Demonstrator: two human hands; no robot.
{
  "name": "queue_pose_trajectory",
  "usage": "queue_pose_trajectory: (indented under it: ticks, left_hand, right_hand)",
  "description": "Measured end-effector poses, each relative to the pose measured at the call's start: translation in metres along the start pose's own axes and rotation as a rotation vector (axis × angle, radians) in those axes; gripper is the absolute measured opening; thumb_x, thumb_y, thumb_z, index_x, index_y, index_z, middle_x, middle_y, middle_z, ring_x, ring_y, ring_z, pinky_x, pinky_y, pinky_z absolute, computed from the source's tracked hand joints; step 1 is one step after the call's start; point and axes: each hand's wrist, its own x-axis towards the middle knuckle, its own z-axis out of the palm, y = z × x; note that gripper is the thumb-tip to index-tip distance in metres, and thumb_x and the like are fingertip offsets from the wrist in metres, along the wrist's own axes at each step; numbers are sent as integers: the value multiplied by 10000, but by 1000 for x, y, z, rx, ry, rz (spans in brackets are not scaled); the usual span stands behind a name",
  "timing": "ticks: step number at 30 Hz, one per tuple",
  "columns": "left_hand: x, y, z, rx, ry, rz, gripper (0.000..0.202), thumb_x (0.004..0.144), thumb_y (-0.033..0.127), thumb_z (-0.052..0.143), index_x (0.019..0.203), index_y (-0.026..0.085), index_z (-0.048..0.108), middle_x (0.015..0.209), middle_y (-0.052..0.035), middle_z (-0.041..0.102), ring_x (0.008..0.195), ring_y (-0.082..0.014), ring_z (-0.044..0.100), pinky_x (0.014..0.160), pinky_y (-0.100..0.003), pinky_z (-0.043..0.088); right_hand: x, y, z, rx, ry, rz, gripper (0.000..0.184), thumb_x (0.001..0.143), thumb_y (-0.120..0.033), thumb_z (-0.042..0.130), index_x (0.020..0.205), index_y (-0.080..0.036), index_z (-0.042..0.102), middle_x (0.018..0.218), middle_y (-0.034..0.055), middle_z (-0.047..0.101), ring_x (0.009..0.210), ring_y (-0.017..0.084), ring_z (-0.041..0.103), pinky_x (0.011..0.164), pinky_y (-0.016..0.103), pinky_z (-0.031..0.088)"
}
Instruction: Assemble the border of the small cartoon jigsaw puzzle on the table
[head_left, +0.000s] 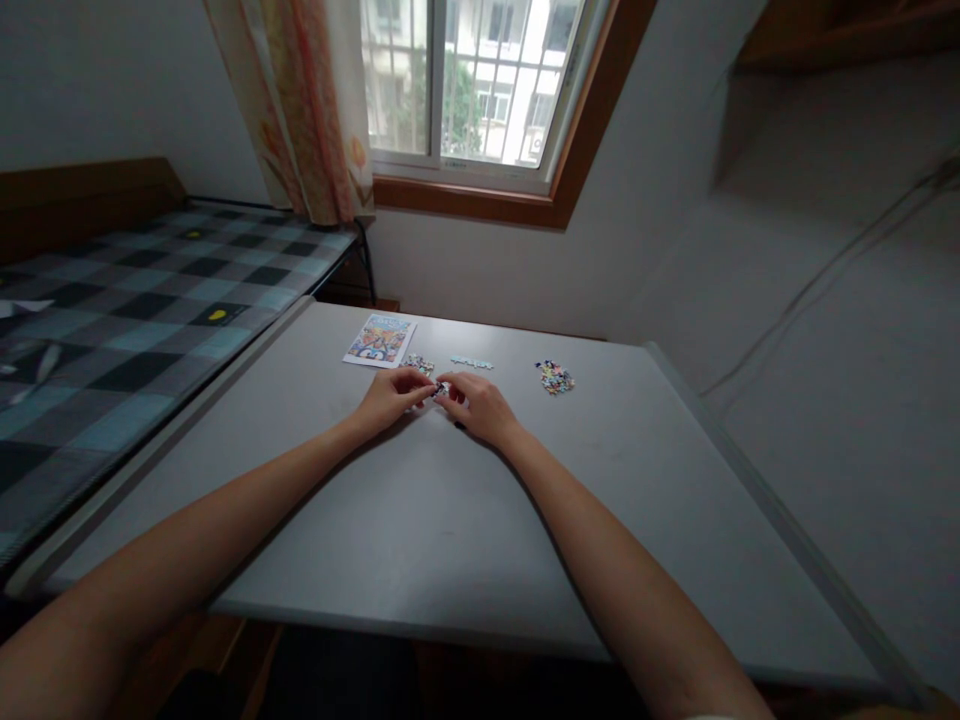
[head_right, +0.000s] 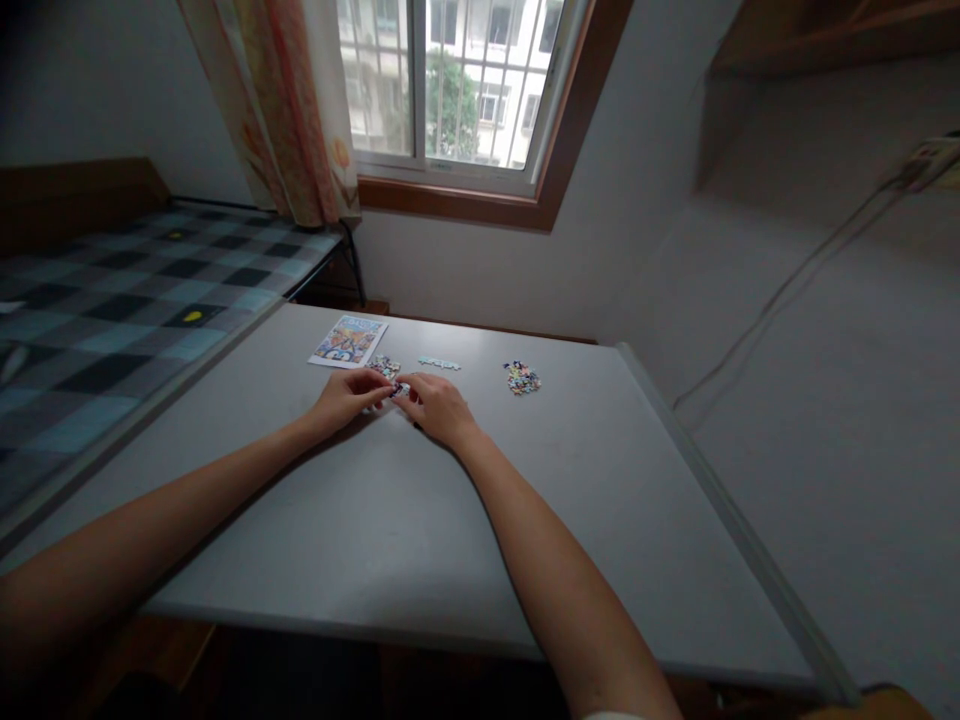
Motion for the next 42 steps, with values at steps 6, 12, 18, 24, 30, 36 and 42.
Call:
queue_pose_trajectory:
  ticks: [6, 12, 18, 24, 30, 36, 42]
  left_hand:
    - [-1, -2, 1, -21, -16, -28, 379, 675, 491, 763, 791, 146, 657, 671, -30, 691, 528, -124, 614, 504, -236, 485]
    - [-1, 0, 1, -70, -21, -43, 472, 648, 498, 777, 933, 144, 648, 710, -30, 714, 539, -132, 635, 551, -267, 533]
    - [0, -2, 1, -96, -15, -40, 460, 635, 483, 793, 907, 137, 659, 706, -31, 711, 529, -123, 624, 535, -257, 531]
    - [-1, -1, 1, -91, -12, -34, 429, 651, 463, 785, 904, 140, 661, 700, -30, 704, 523, -119, 612, 527, -252, 515]
    - [-1, -1, 2, -69, -26, -23, 463, 642, 472, 787, 934, 138, 655, 746, -39, 702, 544, -120, 621, 529, -254, 524]
    - [-1, -3, 1, -58, -23, -5, 431, 645, 418, 786, 940, 133, 653, 791, -36, 687, 538, -105, 621, 516, -232, 512]
    - [-1, 2, 1, -36, -19, -2, 429, 640, 434, 785, 923, 141, 650, 795, -32, 678, 540, -104, 618, 525, -236, 524]
  right_hand:
    - [0, 3, 3, -44, 8, -23, 220, 914, -313, 587, 1073, -181, 662, 793, 23, 617, 720, 136, 523, 744, 281, 421]
    - [0, 5, 2, -63, 24, -34, 249, 923, -325, 577, 1099, -178, 674, 794, 29, 602, 730, 142, 524, 740, 273, 414]
    - [0, 6, 2, -58, 24, -35, 257, 929, -343, 566, 1103, -191, 677, 802, 30, 603, 742, 146, 526, 744, 279, 419]
    - [-1, 6, 1, -49, 45, -35, 265, 936, -355, 552, 1109, -193, 671, 826, 36, 612, 756, 146, 541, 747, 284, 430]
    - [-1, 7, 2, -52, 46, -43, 268, 955, -333, 516, 1124, -201, 675, 852, 50, 621, 790, 160, 556, 771, 297, 437]
    - [-1, 7, 2, -52, 47, -30, 279, 963, -329, 499, 1137, -193, 671, 855, 52, 621, 793, 159, 559, 782, 292, 437]
    - [-1, 5, 2, -55, 38, -16, 277, 966, -324, 494, 1148, -208, 667, 840, 44, 613, 780, 157, 546, 769, 291, 430]
